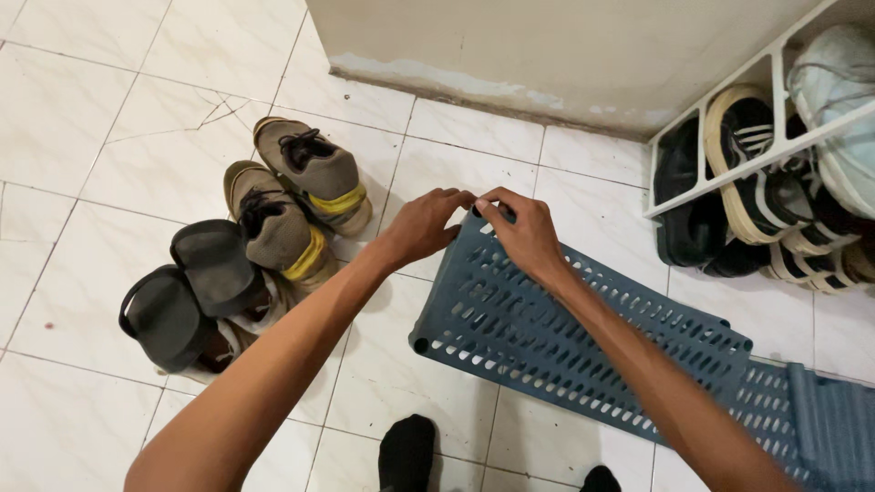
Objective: The person assembles a blue plastic shoe rack by hand on a tiled floor. They connect perforated panels using cylindrical plastic connectors, aligning holes and inserting the connectors to form a rectangular frame.
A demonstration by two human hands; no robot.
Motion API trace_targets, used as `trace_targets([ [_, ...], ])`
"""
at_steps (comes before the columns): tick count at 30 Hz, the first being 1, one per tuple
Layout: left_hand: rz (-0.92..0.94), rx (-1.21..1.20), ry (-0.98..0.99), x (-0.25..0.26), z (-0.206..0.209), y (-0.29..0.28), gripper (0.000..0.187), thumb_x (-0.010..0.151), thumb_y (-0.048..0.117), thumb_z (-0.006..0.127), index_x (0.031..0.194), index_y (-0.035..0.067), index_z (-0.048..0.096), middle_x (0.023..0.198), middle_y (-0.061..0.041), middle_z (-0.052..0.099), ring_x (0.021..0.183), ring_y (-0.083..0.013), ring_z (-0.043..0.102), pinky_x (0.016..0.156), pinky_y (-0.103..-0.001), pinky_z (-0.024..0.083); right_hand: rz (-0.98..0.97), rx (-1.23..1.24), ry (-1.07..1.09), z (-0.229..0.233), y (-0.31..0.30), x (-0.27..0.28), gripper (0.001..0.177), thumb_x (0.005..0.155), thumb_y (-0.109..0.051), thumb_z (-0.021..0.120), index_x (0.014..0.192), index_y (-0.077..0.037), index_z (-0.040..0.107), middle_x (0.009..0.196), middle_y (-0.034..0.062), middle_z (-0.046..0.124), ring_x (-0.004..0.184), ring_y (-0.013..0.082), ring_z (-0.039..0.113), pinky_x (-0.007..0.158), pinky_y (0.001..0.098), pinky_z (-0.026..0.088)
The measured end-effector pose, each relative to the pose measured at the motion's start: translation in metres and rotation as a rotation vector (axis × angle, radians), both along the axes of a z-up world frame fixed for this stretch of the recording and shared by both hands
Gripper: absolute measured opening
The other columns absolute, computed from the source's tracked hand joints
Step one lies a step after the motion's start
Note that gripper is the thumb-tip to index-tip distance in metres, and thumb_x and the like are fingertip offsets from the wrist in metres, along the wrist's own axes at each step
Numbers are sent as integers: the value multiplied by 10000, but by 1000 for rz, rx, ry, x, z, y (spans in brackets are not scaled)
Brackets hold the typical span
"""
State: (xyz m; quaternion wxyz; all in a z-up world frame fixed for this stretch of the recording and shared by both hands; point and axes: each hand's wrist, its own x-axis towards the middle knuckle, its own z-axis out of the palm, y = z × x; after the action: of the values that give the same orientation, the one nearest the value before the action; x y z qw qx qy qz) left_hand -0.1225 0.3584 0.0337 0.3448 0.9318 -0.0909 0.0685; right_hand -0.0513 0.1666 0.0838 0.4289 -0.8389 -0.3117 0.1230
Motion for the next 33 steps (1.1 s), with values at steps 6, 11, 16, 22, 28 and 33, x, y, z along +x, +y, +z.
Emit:
trace_targets([
  [6,80,-266,-127,-14,-35,-22,409,849,111,687,1243,18,629,1110,-200,720,1043,-417,647,865,-481,505,4,-14,-43,-7,-1,-13,286,1018,-309,625,1009,-46,737,569,55,593,470,120,464,473,327,341],
  [11,59,-731,63,-12,-30,-33,239,1030,205,534,1016,-28,584,871,-188,666,791,-241,622,722,-379,510,-31,-133,-108,-12,4,-19,340,1042,-375,567,951,-57,649,522,90,570,406,193,498,454,356,371],
  [16,41,-794,103,1,-34,-45,334,965,192,607,737,-38,527,633,-92,561,644,-97,484,553,-345,444,-57,-139,-219,-11,2,-27,398,1041,-408,581,864,-53,620,522,98,555,414,231,527,467,376,404],
  [22,-2,-885,104,6,-47,-41,304,918,165,627,680,4,526,602,-5,550,599,-54,464,499,-318,405,-86,-154,-190,-7,7,-24,416,1040,-392,582,834,-38,658,479,134,484,409,245,466,466,392,389],
  [28,-29,-867,71,14,-72,-40,345,898,150,671,658,23,458,607,5,484,613,-57,415,503,-322,371,-74,-114,-129,-12,10,-14,411,1033,-372,577,826,-37,696,476,116,493,402,212,451,445,380,366],
  [33,-51,-871,88,16,-71,-38,381,913,161,688,641,25,459,592,3,473,599,-62,414,505,-321,370,-44,-84,-133,-13,7,-9,437,1056,-358,589,791,-19,668,508,115,488,424,199,427,465,370,373],
])
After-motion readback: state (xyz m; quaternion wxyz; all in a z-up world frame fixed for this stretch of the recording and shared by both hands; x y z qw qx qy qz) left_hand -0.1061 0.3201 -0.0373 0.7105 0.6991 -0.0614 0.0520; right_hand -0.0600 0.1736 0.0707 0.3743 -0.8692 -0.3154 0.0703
